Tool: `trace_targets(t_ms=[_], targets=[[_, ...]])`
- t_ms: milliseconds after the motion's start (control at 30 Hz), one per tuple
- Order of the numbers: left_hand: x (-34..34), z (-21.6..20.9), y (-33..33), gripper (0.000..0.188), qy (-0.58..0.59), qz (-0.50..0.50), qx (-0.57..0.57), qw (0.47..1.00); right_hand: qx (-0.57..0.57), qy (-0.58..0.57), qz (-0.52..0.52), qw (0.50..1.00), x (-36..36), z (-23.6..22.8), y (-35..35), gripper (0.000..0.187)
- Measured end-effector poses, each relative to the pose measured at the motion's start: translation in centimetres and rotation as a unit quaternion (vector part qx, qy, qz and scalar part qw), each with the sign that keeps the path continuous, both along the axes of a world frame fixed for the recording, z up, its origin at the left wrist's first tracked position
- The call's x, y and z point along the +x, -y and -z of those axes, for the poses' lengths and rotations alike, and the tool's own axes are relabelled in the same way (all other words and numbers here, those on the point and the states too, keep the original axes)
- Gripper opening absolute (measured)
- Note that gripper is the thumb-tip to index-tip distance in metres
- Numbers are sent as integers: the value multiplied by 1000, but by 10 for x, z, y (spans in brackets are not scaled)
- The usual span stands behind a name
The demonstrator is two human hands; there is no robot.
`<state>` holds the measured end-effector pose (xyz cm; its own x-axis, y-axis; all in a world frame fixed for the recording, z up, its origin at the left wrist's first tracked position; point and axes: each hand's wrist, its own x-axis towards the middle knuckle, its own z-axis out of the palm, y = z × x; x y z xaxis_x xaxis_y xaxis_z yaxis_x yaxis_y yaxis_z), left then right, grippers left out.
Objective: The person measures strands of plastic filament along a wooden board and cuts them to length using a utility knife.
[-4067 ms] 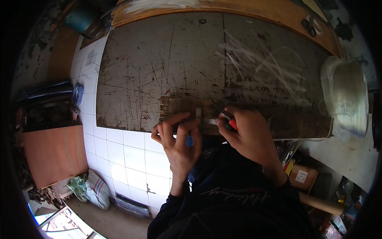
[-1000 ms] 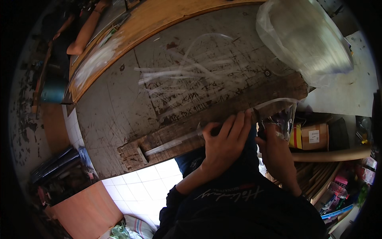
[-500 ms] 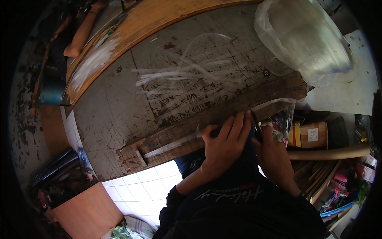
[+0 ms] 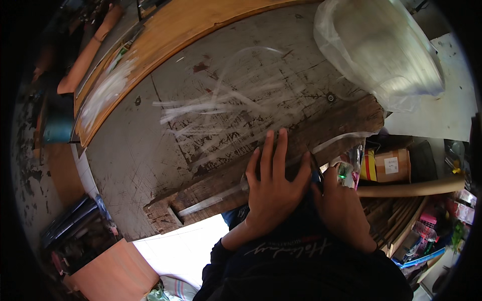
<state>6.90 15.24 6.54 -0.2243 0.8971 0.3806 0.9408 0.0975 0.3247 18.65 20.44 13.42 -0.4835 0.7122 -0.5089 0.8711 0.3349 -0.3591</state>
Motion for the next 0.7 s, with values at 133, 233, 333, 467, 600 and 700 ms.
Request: trace_targets(t_ms=[133,233,333,467,600,700], targets=[[-1,3,1,23,-25,10,-13,1000,-5,6,-11,1000,-3,1,-1,28],[-1,-4,-4,13,-38,6,-13,999,-24,41,7,999,-6,0,-2,30],[-2,-5,-7,7,-35,-7,-5,999,-26,25,13,999,-4,5,-2,31],[-1,-5,-7,6,-37,-16,6,999,-20,24,13,999,-5,9,-2,31],[-1,-5,-6,9,-39,-14,17,999,-9,3,34,999,-6,11,-2,32],[-2,-7,-1,14,-19,3,0,1000,14,-23,24,999,-3,15,-1,32]])
